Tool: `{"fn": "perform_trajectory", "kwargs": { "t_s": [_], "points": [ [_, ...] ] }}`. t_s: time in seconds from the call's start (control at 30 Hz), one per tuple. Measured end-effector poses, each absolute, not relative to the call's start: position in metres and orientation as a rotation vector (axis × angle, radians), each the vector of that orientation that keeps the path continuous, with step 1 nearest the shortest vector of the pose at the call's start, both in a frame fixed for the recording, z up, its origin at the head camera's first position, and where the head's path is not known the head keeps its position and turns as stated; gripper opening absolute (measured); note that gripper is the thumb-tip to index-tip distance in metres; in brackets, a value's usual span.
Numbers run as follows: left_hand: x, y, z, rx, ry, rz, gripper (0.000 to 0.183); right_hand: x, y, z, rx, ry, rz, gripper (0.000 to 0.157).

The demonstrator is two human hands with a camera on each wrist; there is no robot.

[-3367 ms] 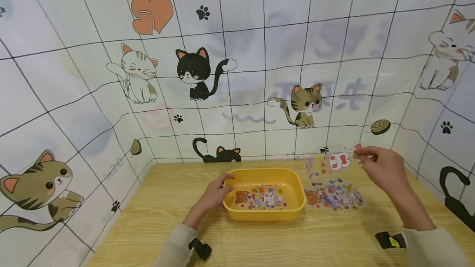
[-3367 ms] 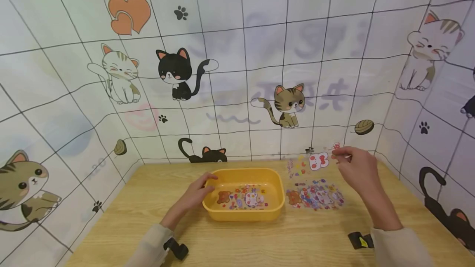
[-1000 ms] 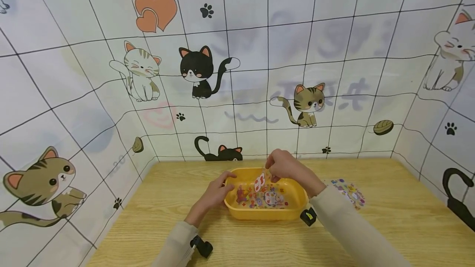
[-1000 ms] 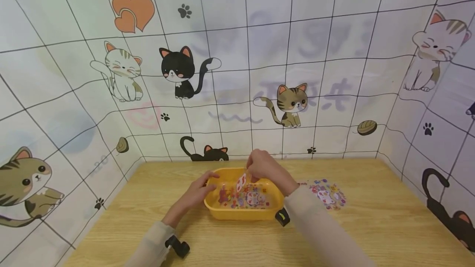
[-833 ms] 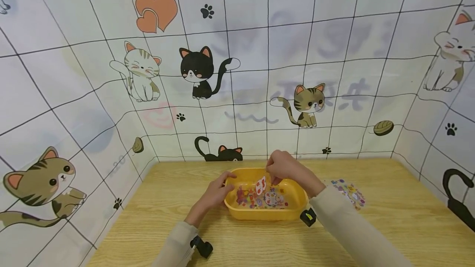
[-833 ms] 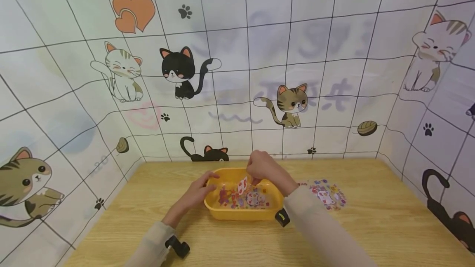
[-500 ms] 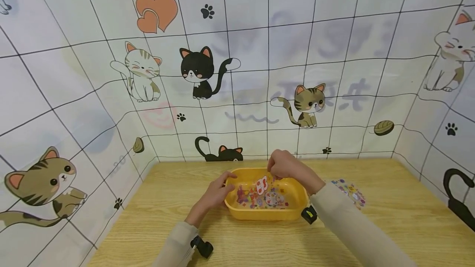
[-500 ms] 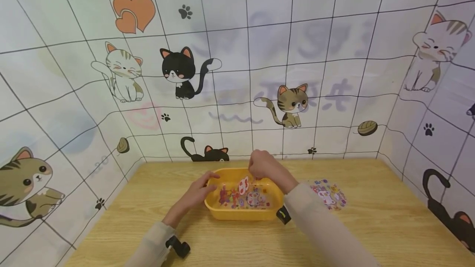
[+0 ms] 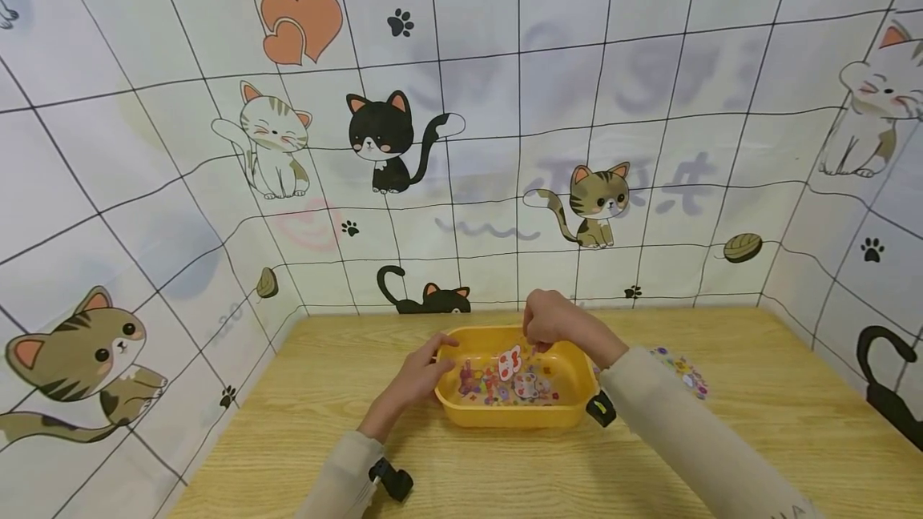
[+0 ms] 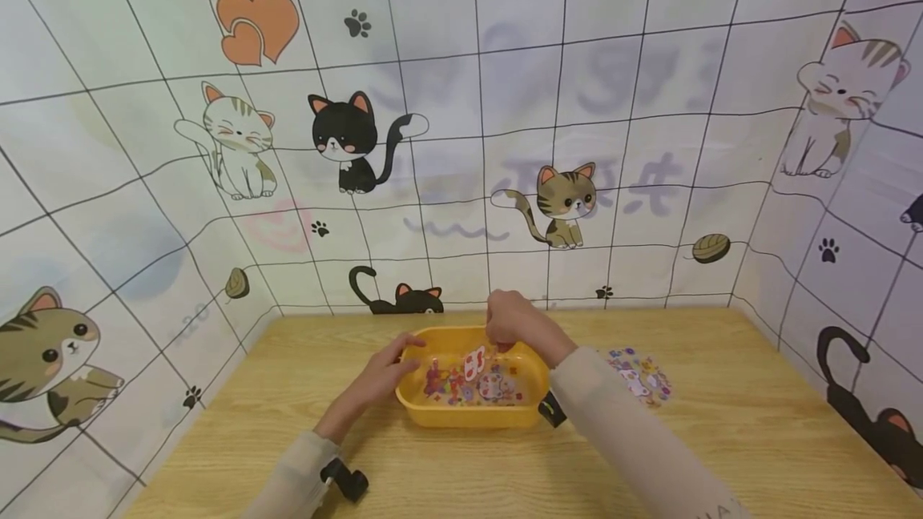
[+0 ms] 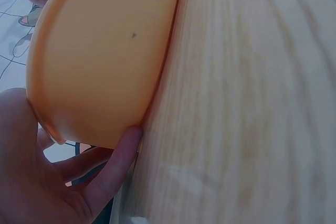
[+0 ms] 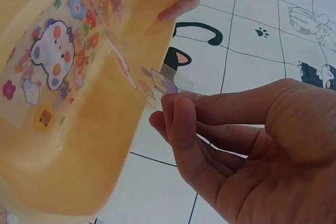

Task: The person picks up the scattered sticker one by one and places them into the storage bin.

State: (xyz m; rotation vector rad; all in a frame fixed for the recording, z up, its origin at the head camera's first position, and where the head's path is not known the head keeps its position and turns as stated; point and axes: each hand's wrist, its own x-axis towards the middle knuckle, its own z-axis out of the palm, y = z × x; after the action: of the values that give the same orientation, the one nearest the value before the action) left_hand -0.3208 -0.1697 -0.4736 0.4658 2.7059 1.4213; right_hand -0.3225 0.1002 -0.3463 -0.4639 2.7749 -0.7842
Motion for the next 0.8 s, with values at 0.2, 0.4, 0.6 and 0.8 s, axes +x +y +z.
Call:
{"fn": "perform_trajectory", "kwargs": {
  "t_s": [0.2, 0.4, 0.6, 0.8],
  "points": [
    [-0.322, -0.170, -0.474, 0.470, 2.705, 1.420, 0.032, -0.327, 0.103, -0.348, -0.465, 2.789, -0.697, 0.019],
    [-0.322, -0.171, -0.475, 0.475, 2.708, 1.421, 0.031, -0.329, 0.103, -0.351, -0.448, 2.806, -0.639, 0.026],
    [-0.321, -0.171, -0.475, 0.480, 2.711, 1.413, 0.031, -0.335, 0.103, -0.361, -0.400, 2.810, -0.569, 0.019],
    [-0.321, -0.170, -0.474, 0.486, 2.731, 1.401, 0.032, -0.339, 0.101, -0.368, -0.399, 2.822, -0.543, 0.027]
  ]
}}
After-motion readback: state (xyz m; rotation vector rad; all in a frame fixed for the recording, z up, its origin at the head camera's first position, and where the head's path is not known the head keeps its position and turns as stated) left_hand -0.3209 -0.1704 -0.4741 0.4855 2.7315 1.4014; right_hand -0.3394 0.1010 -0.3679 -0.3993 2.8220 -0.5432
